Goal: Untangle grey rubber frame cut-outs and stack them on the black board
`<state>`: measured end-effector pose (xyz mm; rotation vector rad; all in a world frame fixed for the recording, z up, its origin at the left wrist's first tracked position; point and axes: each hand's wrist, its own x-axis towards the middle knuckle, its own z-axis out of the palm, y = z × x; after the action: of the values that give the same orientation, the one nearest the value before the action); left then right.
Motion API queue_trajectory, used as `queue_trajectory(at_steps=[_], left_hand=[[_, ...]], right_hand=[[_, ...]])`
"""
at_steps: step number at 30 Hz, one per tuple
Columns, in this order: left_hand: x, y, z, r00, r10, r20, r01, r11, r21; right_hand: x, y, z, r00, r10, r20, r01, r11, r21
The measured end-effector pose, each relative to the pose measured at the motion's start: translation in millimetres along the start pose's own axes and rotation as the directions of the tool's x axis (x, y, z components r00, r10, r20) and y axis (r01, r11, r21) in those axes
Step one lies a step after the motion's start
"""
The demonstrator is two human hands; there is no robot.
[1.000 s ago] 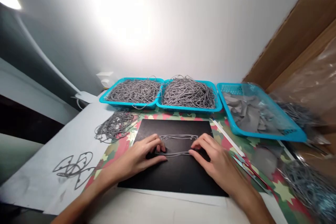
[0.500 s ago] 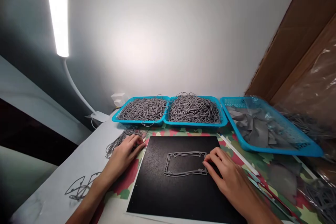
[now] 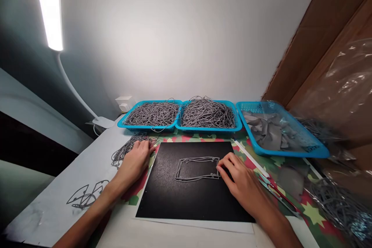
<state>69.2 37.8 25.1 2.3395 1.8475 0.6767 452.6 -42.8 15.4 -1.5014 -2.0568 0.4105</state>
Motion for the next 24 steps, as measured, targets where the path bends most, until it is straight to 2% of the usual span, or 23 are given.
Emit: queue_trajectory(at_steps=[4,9,11,13,14,18,24], left_hand=[[8,1,-17.8,0.998,-0.036,-0.042,0.031,0.993,-0.113],[23,6,-66.5,0.984,-0.128,-0.126,0.085,0.949,-0.302],[26,15,-89.0,0.977,-0.131,-0.170,0.057,0.921,-0.386],[27,26,-109.5,0.975,-0.107,-0.196,-0.022,0.827,-0.561],[28,32,-118.1,0.967,-0.090,-0.237,-0.070,0.805,-0.590],[29,52,-138.4,0.916,0.018,-0.401,-0.250,0.809,-0.533],[34,72,-150.2,0.833,0.084,-0.546,-0.371,0.818,-0.440]], right_hand=[[0,-1,-2,1.000,0.011,0.029,-0.011,1.000,-0.004],[-2,0,-2,0.998,0.016,0.053,-0.015,1.000,-0.014],[-2,1,-2,0.998,0.019,0.061,-0.018,1.000,-0.015],[-1,1,-1,0.997,0.018,0.070,-0.017,1.000,-0.009],[-1,1,-1,0.997,0.019,0.074,-0.019,1.000,-0.007],[-1,1,-1,0.996,0.038,0.080,-0.038,0.999,-0.009],[-1,0,-1,0.996,0.036,0.076,-0.037,0.999,0.007]])
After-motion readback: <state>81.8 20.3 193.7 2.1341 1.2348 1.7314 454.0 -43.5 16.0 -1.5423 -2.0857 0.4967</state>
